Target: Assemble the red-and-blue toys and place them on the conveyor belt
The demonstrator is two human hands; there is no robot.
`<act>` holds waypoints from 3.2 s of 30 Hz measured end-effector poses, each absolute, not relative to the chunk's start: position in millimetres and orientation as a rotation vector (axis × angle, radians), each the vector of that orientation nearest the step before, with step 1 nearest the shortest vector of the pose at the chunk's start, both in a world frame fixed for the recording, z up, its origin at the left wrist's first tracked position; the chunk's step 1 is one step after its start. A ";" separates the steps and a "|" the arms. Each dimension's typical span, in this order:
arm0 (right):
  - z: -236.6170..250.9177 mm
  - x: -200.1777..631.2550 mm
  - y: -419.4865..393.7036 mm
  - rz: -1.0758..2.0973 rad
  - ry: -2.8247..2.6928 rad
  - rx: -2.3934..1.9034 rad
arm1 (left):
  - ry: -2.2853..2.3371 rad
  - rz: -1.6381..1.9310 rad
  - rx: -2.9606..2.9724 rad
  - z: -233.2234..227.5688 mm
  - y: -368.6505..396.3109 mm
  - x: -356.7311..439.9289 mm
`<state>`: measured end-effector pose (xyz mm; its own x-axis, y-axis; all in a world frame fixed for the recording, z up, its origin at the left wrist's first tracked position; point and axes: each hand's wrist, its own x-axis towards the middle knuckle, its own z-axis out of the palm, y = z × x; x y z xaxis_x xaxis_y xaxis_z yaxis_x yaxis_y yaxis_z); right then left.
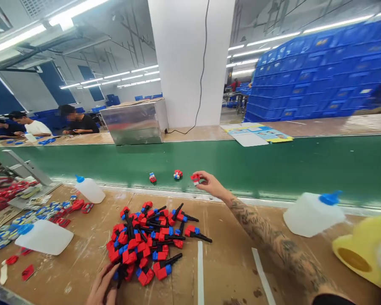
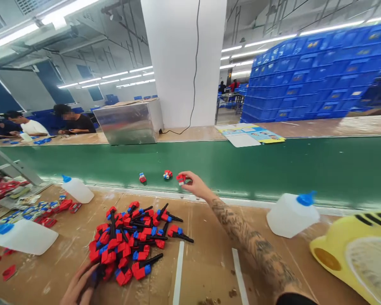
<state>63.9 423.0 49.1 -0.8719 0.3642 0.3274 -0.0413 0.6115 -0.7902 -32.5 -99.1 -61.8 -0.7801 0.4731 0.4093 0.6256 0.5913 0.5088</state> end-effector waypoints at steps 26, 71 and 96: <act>-9.0 249.2 347.6 2.428 -0.876 -0.258 | -2.376 -2.833 -0.879 62.3 46.5 91.2; -7.8 248.4 337.0 2.400 -1.104 -0.139 | -2.471 -2.008 -2.050 54.2 121.1 114.8; 5.8 243.1 299.7 0.998 -2.088 -0.561 | -2.265 -2.804 -1.194 26.6 204.7 124.6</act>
